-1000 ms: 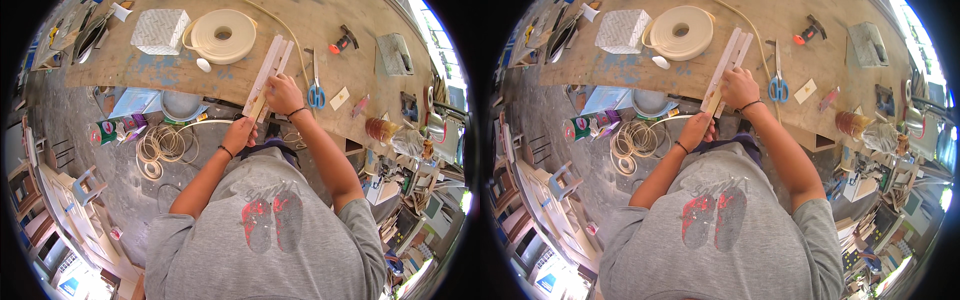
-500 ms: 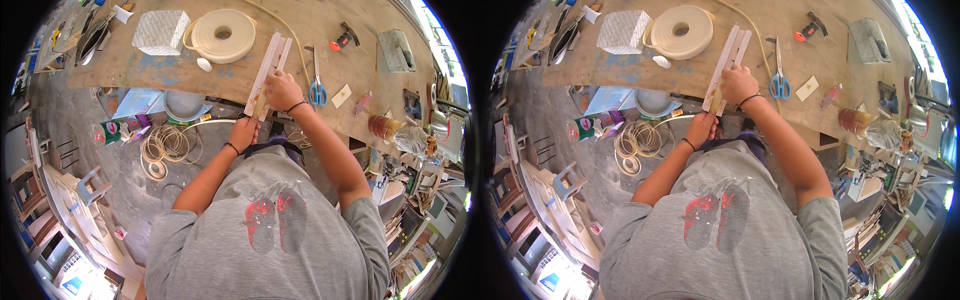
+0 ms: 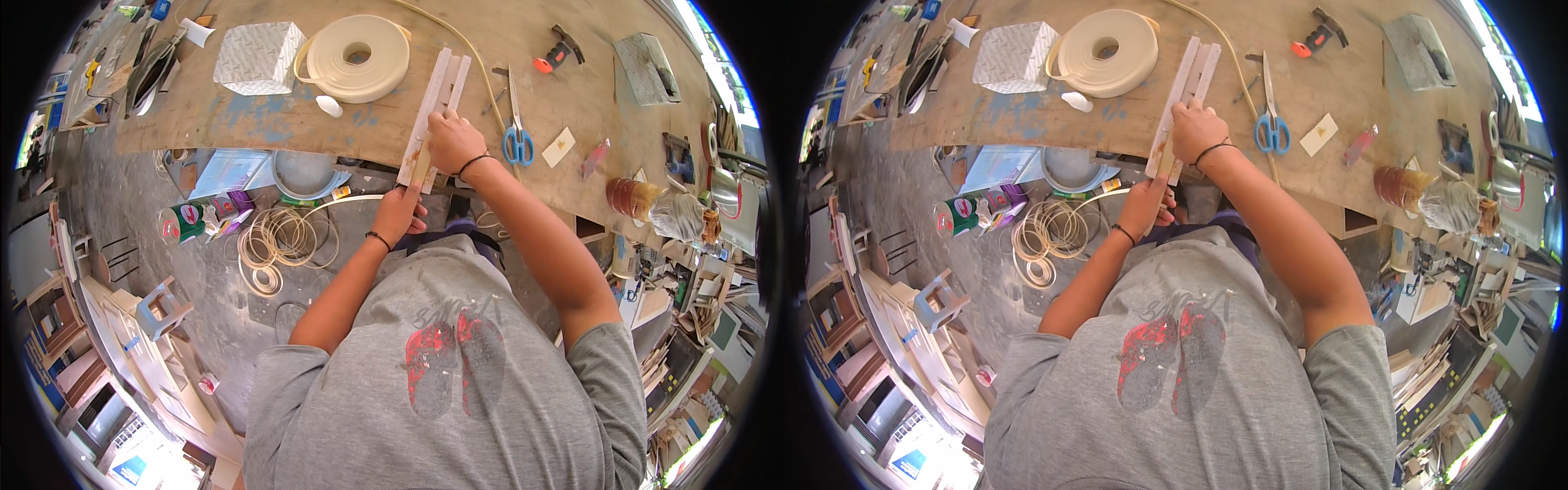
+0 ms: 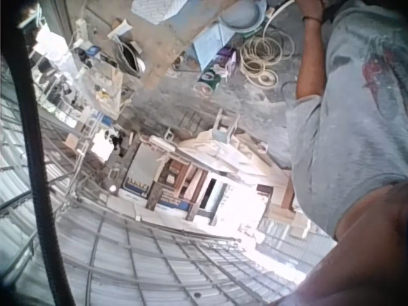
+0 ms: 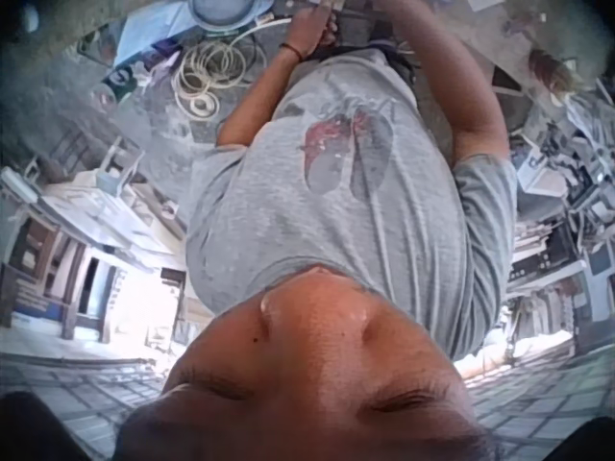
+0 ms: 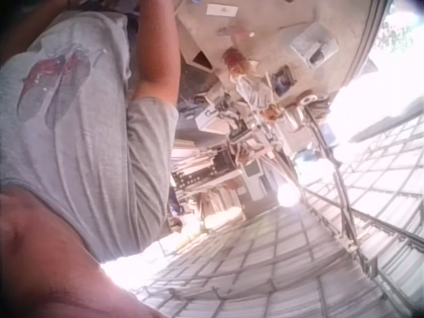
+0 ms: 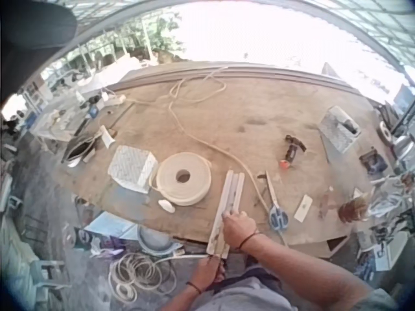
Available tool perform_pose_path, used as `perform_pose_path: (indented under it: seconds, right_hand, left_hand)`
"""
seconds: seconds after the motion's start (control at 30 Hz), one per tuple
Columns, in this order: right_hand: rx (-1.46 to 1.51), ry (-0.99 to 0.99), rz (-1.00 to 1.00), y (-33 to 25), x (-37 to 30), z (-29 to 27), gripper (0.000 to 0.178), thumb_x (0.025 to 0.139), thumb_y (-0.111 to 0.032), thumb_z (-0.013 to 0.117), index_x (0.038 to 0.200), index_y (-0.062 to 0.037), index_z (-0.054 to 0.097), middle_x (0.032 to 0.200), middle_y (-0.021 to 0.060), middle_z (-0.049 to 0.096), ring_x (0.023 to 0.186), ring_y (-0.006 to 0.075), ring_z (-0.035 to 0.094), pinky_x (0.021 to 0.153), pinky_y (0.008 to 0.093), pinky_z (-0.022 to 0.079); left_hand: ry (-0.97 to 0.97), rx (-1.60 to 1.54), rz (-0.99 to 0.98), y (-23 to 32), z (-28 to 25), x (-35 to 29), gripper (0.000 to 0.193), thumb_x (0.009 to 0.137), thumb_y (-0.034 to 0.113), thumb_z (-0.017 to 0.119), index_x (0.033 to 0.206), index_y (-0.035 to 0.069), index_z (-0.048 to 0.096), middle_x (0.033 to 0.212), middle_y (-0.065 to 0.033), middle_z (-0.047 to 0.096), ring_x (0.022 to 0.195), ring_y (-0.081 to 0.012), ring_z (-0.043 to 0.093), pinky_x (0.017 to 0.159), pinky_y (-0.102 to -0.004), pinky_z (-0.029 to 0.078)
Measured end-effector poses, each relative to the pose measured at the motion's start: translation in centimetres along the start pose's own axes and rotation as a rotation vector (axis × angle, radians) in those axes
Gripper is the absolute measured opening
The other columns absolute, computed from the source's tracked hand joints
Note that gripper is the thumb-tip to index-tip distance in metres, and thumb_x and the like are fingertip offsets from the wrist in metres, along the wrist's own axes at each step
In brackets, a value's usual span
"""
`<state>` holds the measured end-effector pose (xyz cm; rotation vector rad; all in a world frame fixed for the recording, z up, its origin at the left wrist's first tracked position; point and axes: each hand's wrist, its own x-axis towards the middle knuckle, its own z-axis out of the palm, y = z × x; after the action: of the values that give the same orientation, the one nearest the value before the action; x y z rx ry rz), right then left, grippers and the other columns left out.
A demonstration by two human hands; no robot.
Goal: The person cuts a white rectangular object with scissors, then handles a long flexible strip, bending and shaping it. They apply glue to the white object and attach the strip, pressing it into place. The task occurs at a cluttered workbench with tools and materials visible.
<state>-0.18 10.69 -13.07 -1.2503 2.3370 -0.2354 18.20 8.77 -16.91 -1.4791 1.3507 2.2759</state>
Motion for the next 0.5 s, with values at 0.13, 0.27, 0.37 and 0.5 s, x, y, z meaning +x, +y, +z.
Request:
perform_pose_path:
  seconds: [0.13, 0.27, 0.37, 0.5]
  right_hand:
    - [0.015, -0.163, -0.03, 0.4, 0.7, -1.6, 0.038, 0.075, -0.021, 0.07, 0.107, -0.0044, 0.059, 0.113, 0.0186, 0.058, 0.103, 0.0374, 0.061, 0.085, 0.044, 0.052]
    - [-0.043, -0.244, -0.065, -0.1, 1.0, -2.3, 0.045, 0.072, -0.026, 0.073, 0.109, -0.0041, 0.06, 0.112, 0.0195, 0.059, 0.104, 0.0361, 0.062, 0.085, 0.0425, 0.052]
    - [-0.042, -0.174, 0.003, -0.4, 1.0, -1.8, 0.04, 0.069, -0.025, 0.078, 0.098, -0.0036, 0.061, 0.105, 0.0175, 0.061, 0.1, 0.0356, 0.061, 0.084, 0.0424, 0.05]
    - [-0.065, -0.161, -0.021, -0.6, 1.2, -1.7, 0.04, 0.069, -0.025, 0.078, 0.098, -0.0036, 0.062, 0.102, 0.0174, 0.062, 0.098, 0.0355, 0.062, 0.083, 0.0427, 0.05]
  left_hand:
    - [0.063, -0.022, 0.131, -0.4, 0.2, 0.4, 0.046, 0.092, 0.046, 0.059, 0.098, 0.001, 0.056, 0.072, -0.0061, 0.062, 0.048, -0.0108, 0.059, 0.042, -0.0224, 0.049]
    - [0.084, -0.027, 0.179, 0.0, 0.3, 1.1, 0.045, 0.09, 0.043, 0.065, 0.099, 0.0, 0.054, 0.07, -0.0055, 0.06, 0.045, -0.0087, 0.055, 0.039, -0.022, 0.045]
    - [0.095, -0.061, 0.174, -0.2, 0.5, 1.5, 0.043, 0.09, 0.041, 0.066, 0.094, 0.001, 0.053, 0.066, -0.0034, 0.057, 0.042, -0.0067, 0.048, 0.037, -0.0215, 0.041]
    - [0.146, -0.028, 0.208, -0.9, 0.8, 2.4, 0.04, 0.089, 0.039, 0.066, 0.087, 0.001, 0.053, 0.062, -0.0017, 0.055, 0.045, -0.0076, 0.05, 0.037, -0.0241, 0.04]
